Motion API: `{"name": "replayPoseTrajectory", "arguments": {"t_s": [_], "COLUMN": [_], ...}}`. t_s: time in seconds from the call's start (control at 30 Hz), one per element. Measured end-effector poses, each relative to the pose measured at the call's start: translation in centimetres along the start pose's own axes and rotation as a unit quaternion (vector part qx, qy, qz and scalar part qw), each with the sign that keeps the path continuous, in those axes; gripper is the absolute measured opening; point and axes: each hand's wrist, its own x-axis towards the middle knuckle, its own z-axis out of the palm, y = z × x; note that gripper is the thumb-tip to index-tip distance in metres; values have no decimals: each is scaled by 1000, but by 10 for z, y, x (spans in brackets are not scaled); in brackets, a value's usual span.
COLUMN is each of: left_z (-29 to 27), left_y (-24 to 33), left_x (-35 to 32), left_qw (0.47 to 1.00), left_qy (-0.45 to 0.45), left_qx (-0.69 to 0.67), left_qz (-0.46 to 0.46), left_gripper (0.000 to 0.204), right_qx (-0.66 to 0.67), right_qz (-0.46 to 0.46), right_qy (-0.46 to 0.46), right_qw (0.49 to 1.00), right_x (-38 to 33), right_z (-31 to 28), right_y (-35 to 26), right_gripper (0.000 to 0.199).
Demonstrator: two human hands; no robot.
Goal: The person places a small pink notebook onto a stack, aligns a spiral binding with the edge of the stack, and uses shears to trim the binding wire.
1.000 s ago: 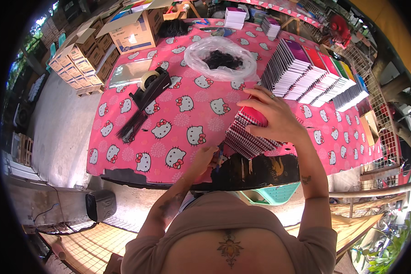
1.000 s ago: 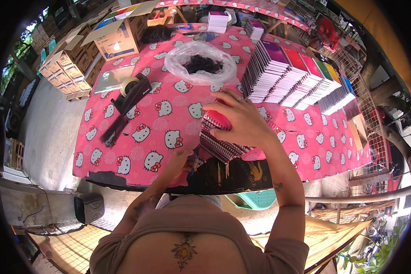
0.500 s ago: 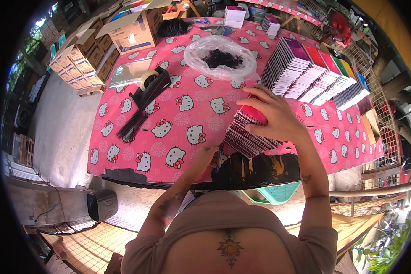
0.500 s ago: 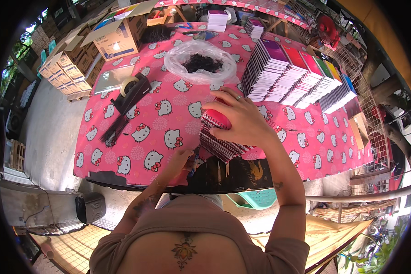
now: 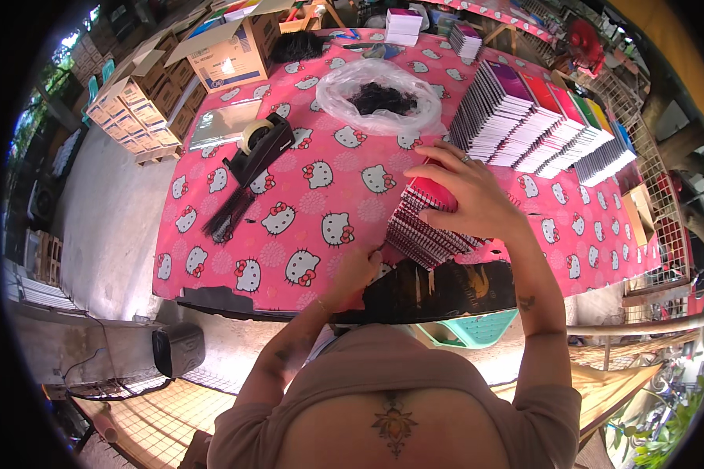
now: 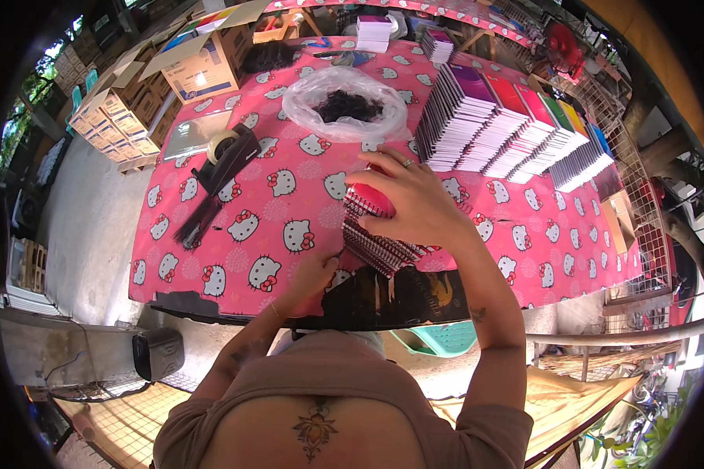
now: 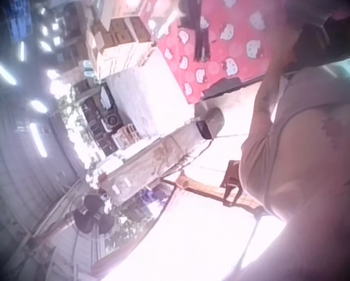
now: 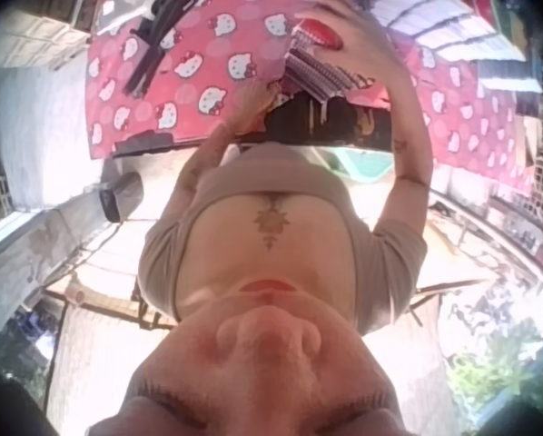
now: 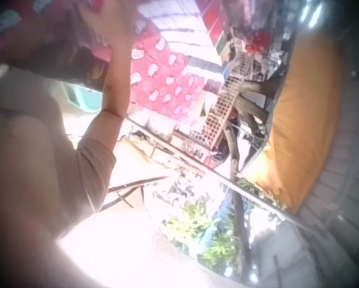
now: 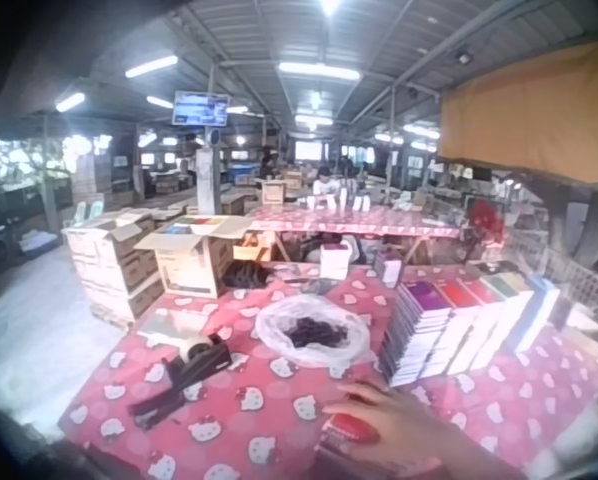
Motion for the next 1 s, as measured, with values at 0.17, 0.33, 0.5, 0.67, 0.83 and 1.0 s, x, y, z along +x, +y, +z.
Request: {"name": "replayPoseTrajectory", "arguments": {"t_s": [0.17,0.33,0.5,0.67,0.83,1.0], "left_z": [-5,-8,-4,15,-13,-38], "left_y": [-28,-10,-24,16,7,-14], "left_x": [8,6,9,-16,5,-15], "left_qw": [902,883,932,945,981,906], "left_qy": [-88,-79,-79,100,-10,176], "left_qx": [-370,-406,-303,273,187,372], "left_qz": [-203,-222,-181,148,51,96], "left_gripper": [32,32,28,29,34,45], "right_qx": [1,-13,-11,-1,16,525], "right_qz": [-3,0,-11,-24,10,83], "right_qy": [-12,-9,-6,-3,-7,239], "right_qw": [1000,1000,1000,1000,1000,813], "right_x": [2,0,1,-1,1,-6], "right_z": [-5,-5,-4,-5,-11,-20], "right_y": [-5,-4,-7,0,-6,26], "right_gripper": [58,58,59,60,60,53]}}
